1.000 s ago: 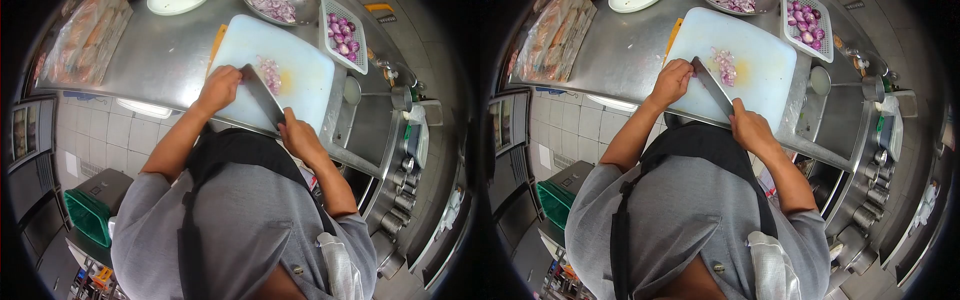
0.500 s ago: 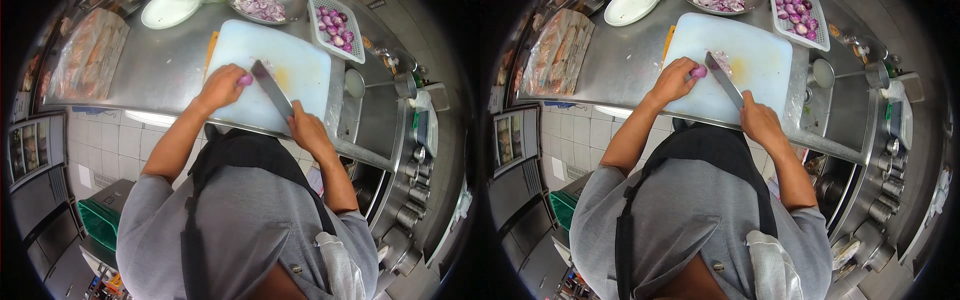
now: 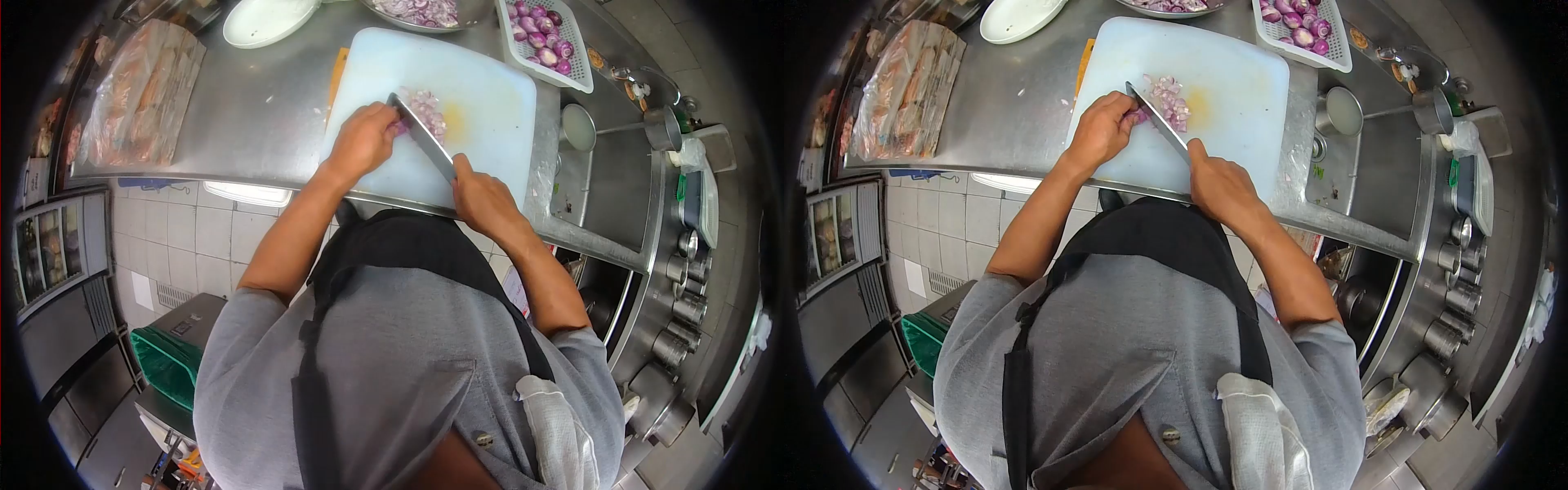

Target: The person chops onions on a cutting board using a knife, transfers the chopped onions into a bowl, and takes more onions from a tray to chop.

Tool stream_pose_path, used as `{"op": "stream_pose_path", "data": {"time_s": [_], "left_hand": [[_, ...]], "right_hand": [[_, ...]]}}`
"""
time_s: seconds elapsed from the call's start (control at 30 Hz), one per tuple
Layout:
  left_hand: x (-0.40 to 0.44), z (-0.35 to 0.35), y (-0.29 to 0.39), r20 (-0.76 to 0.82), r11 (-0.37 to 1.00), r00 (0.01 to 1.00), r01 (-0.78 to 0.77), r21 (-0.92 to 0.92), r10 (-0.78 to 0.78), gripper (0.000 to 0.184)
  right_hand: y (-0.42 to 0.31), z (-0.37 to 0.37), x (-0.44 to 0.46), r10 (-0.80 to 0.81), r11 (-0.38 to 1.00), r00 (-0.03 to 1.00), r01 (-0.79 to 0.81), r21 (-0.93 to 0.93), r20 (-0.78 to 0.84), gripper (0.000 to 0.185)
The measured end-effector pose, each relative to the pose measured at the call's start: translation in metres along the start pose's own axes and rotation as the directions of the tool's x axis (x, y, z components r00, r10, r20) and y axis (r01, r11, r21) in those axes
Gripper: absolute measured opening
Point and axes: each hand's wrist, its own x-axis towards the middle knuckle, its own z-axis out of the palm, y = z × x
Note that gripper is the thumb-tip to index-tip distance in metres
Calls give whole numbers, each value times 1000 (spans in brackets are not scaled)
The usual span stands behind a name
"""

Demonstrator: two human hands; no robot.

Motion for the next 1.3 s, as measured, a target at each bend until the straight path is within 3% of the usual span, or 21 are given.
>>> {"op": "stream_pose_path", "data": {"time_s": [0.9,0.93,1.1,1.2,1.3], "left_hand": [[-19,7,-14,-113,996,992,-65,-62,58,14],[-19,9,-14,-109,995,992,-71,-71,63,14],[-17,1,-14,-79,991,996,-57,-121,48,19],[1,-11,-12,-93,971,967,-238,-1,237,25],[12,-16,-19,221,984,959,-179,-23,179,30]], "right_hand": [[-13,-9,-9,-3,997,1000,3,74,5,20],[-5,2,-5,1,999,998,-4,42,67,22],[2,-3,-18,14,989,998,-5,145,-62,25],[4,-13,-23,74,989,990,-58,133,-120,25],[6,-14,-25,101,993,987,-91,81,-126,24]]}}
